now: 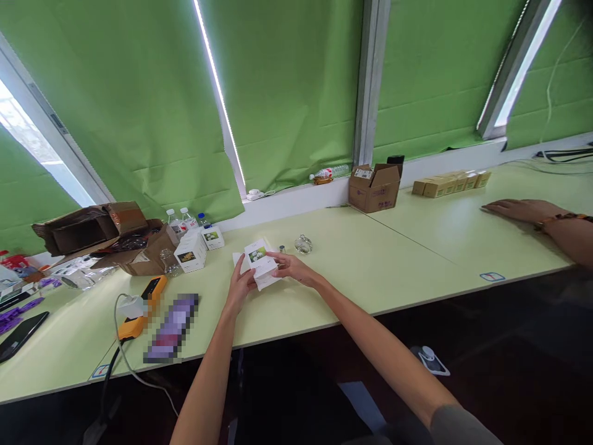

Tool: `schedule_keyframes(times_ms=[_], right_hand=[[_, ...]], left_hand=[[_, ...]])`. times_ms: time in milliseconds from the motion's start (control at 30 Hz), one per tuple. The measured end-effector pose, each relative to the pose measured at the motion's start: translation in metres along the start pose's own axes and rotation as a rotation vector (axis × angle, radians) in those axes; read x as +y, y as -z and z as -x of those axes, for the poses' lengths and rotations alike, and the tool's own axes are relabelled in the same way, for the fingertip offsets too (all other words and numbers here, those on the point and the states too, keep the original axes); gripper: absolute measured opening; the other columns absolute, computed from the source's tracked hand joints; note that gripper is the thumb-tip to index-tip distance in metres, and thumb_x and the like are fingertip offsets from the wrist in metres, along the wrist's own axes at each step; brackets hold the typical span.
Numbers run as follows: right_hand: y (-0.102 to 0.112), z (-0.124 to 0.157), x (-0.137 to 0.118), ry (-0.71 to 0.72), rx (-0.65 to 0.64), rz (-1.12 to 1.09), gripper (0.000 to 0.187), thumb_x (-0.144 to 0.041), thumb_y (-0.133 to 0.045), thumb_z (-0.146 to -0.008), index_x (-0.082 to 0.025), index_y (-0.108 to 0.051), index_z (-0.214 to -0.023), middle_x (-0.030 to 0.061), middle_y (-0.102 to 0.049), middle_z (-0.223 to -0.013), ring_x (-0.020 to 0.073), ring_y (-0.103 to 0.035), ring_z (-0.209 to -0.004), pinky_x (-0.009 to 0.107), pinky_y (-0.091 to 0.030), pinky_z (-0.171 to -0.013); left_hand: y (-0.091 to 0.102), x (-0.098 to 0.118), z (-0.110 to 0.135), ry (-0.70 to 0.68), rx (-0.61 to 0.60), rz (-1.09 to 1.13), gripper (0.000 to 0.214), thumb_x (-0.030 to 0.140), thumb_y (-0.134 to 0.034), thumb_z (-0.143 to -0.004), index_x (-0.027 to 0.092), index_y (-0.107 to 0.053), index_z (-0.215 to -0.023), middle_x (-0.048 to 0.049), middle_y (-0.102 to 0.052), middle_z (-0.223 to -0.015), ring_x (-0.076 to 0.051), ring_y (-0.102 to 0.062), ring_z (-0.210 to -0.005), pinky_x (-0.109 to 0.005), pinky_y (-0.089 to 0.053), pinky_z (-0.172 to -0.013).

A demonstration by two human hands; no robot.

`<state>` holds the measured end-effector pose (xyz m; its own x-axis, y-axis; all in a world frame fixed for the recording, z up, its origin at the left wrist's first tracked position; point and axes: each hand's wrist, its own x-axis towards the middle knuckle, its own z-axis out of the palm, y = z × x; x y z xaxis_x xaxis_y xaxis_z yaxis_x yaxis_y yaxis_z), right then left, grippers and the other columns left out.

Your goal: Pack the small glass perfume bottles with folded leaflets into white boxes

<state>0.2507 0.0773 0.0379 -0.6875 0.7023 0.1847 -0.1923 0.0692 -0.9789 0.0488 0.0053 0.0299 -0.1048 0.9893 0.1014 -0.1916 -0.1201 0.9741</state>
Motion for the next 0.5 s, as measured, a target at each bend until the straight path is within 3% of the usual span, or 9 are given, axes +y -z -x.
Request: schedule_keyframes(times_ms=[200,333,500], right_hand=[[0.001,-0.0003,0.0017,-0.032,0.025,0.028,0.072,-0.016,-0.075,-0.061,-0.027,-0.057,-0.131,0.0058,-0.066,-0.109,0.0183,-0.062,-0.091,0.028,-0.051,-0.074],[0.0023,-0.0023,0.0043,-0.026,0.055,0.066,0.067,-0.016,-0.073,-0.064,-0.026,-0.059,-0.128,0.0053,-0.067,-0.104,0.0173,-0.062,-0.087,0.027,-0.05,-0.073],[0.0054,-0.0073,0.0088,-0.01,0.154,0.049,0.061,-0.015,-0.072,-0.065,-0.025,-0.061,-0.125,0.004,-0.068,-0.101,0.0174,-0.063,-0.086,0.029,-0.051,-0.075]], left_hand=[[0.0012,0.0024,0.0013,-0.016,-0.012,-0.027,0.079,0.043,-0.067,-0.076,0.03,-0.032,-0.146,-0.008,-0.065,-0.118,-0.018,-0.068,-0.081,-0.033,-0.055,-0.072],[0.0003,0.0045,0.0031,-0.018,-0.045,-0.048,0.065,0.044,-0.064,-0.077,0.023,-0.047,-0.137,-0.0108,-0.064,-0.118,-0.019,-0.067,-0.08,-0.033,-0.055,-0.07],[0.001,0.0076,0.0059,-0.019,-0.156,-0.043,0.065,0.036,-0.06,-0.078,0.027,-0.043,-0.14,-0.0096,-0.058,-0.129,-0.02,-0.067,-0.087,-0.039,-0.055,-0.08]])
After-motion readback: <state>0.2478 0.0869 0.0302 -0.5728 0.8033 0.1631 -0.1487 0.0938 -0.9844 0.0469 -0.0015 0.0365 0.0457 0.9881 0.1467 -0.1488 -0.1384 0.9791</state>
